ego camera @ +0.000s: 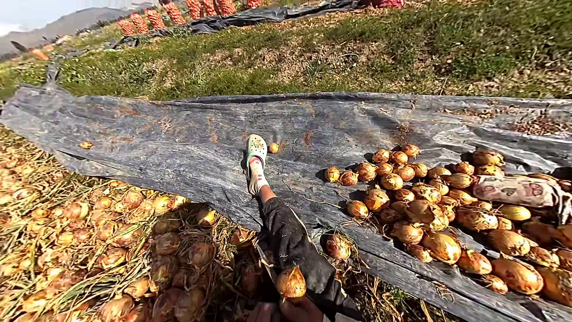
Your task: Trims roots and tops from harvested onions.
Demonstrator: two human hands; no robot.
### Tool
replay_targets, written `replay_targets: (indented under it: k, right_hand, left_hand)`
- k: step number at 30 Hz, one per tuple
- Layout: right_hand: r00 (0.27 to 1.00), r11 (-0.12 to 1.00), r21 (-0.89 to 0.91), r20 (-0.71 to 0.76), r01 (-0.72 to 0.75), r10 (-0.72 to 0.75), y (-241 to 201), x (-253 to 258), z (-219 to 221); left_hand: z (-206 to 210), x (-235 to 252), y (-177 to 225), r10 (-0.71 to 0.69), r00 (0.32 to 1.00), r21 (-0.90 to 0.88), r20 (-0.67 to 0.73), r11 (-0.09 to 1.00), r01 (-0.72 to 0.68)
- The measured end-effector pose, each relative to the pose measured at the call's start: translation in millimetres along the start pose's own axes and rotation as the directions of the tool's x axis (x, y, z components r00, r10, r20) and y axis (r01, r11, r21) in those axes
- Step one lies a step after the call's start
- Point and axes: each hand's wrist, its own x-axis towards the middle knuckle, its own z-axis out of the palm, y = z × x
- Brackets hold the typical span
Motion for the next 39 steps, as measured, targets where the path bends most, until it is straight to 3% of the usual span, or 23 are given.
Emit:
replay_targets:
  k: [1, 3, 5, 7, 8, 10, 12, 15, 17, 19, 21, 23, 26, 28, 31, 34, 36, 39]
  right_hand:
    - [0.981, 0.981, -0.014, -0.034, 0.192, -0.192, 2, 8, -5]
    - [0.818, 0.823, -0.051, -0.097, 0.566, -0.568, -7, 34, -17]
    - [0.691, 0.700, -0.163, -0.116, 0.695, -0.713, -42, 42, -25]
    - [0.665, 0.670, -0.277, -0.128, 0.689, -0.736, -69, 34, -30]
    - [0.661, 0.672, -0.323, -0.159, 0.667, -0.733, -83, 30, -33]
    - [0.648, 0.691, -0.347, -0.250, 0.634, -0.720, -100, 25, -54]
    - [0.627, 0.728, -0.348, -0.369, 0.591, -0.686, -111, 25, -77]
    - [0.711, 0.816, -0.292, -0.402, 0.498, -0.577, -105, 28, -94]
    - [0.776, 0.849, -0.249, -0.345, 0.466, -0.528, -87, 31, -88]
    - [0.840, 0.888, -0.194, -0.291, 0.417, -0.458, -68, 33, -79]
    - [0.884, 0.911, -0.180, -0.233, 0.371, -0.406, -51, 36, -73]
    - [0.913, 0.927, -0.217, -0.206, 0.307, -0.351, -43, 35, -63]
    - [0.948, 0.940, -0.219, -0.127, 0.261, -0.293, -39, 29, -48]
    - [0.965, 0.949, -0.212, -0.071, 0.233, -0.253, -36, 24, -40]
    - [0.998, 0.953, -0.297, 0.038, 0.065, -0.056, -32, 20, -31]
    - [0.993, 0.896, -0.443, 0.105, 0.001, 0.050, -17, 21, -12]
    - [0.987, 0.901, -0.432, 0.156, 0.037, 0.035, -5, 19, 1]
    - [0.967, 0.967, -0.214, 0.241, 0.136, -0.083, 14, 19, 9]
  left_hand:
    - [4, 15, 0, 0.045, 0.998, -0.033, -0.052, 0.998, -0.047]
    - [16, 57, 0, 0.186, 0.958, -0.026, -0.219, 0.980, -0.196]
    - [13, 96, 13, 0.305, 0.893, 0.040, -0.330, 0.950, -0.310]
    - [-2, 120, 23, 0.331, 0.887, 0.077, -0.321, 0.943, -0.324]
    - [-12, 132, 22, 0.286, 0.908, 0.078, -0.305, 0.958, -0.275]
    - [-39, 149, 5, 0.010, 0.983, 0.046, -0.183, 0.999, -0.002]
    - [-58, 158, -28, -0.236, 0.972, 0.087, -0.018, 0.968, 0.237]
    - [-53, 147, -72, -0.467, 0.847, 0.329, 0.256, 0.866, 0.378]
    - [-28, 125, -90, -0.559, 0.741, 0.466, 0.373, 0.803, 0.372]
    - [4, 102, -99, -0.642, 0.574, 0.531, 0.508, 0.758, 0.379]
    - [35, 84, -103, -0.698, 0.452, 0.520, 0.556, 0.716, 0.466]
    - [54, 73, -105, -0.746, 0.409, 0.514, 0.526, 0.662, 0.546]
    - [55, 60, -117, -0.755, 0.452, 0.372, 0.474, 0.637, 0.675]
    - [45, 41, -122, -0.700, 0.592, 0.110, 0.400, 0.678, 0.727]
    - [23, 7, -105, -0.590, 0.785, -0.296, 0.189, 0.728, 0.619]
    - [-3, -10, -71, -0.567, 0.818, -0.539, 0.090, 0.664, 0.519]
    - [-14, -12, -48, -0.559, 0.828, -0.610, 0.045, 0.641, 0.465]
    - [-18, -18, -19, -0.274, 0.951, -0.359, -0.142, 0.910, 0.208]
